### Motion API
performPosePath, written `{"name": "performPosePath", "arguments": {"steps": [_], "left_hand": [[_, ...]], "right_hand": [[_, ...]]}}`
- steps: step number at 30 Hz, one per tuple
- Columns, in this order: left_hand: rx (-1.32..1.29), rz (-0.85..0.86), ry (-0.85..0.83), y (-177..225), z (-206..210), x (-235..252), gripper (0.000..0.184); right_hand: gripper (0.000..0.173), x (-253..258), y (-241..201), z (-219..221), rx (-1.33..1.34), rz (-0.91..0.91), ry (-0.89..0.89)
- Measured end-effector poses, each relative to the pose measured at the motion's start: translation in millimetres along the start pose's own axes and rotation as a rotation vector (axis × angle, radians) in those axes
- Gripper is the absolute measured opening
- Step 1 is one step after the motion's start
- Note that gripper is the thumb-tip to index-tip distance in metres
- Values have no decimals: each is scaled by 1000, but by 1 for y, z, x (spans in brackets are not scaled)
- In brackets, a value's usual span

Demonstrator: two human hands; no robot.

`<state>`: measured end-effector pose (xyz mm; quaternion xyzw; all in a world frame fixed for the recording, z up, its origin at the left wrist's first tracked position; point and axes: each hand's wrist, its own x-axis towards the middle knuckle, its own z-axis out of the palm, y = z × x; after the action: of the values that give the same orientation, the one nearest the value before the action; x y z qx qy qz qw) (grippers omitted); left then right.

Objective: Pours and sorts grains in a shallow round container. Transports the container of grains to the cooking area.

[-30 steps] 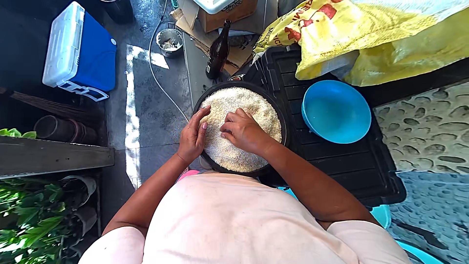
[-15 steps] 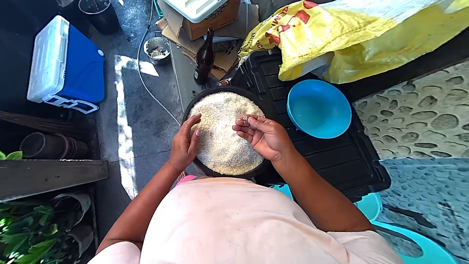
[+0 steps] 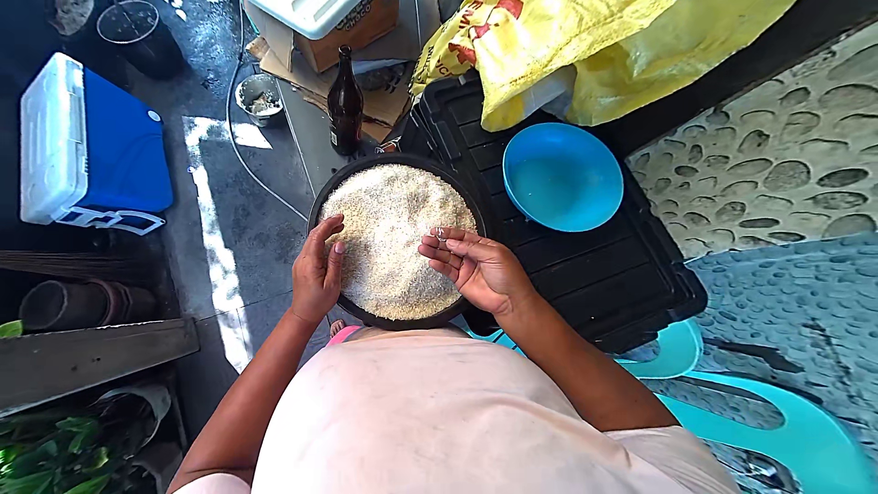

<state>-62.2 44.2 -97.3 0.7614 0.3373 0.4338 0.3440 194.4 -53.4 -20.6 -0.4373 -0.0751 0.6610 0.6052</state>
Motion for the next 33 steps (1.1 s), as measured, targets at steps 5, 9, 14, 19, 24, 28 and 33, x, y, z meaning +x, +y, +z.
{"name": "performPosePath", "arguments": {"steps": [5,9,14,19,24,28,33], "left_hand": [[8,-16,1,2,0,-1,41],[18,-22,7,3,0,-1,40],[36,-15,14,1,1,-1,40],[34,-8,12,0,1,-1,40],[48,-10,19,0,2,-1,40],[47,-6,21,0,2,-1,39],[61,5,31,2,2,-1,37]], "right_hand": [[30,-2,1,0,-22,16,3],[30,-2,2,1,-39,11,-16],[32,-3,3,1,-88,-3,-55],[34,-4,3,1,-103,-34,-74],[38,-5,3,1,-127,-62,-106],[40,-5,2,4,-177,-84,-144],[37,2,-7,-5,-1426,-847,-244]]}}
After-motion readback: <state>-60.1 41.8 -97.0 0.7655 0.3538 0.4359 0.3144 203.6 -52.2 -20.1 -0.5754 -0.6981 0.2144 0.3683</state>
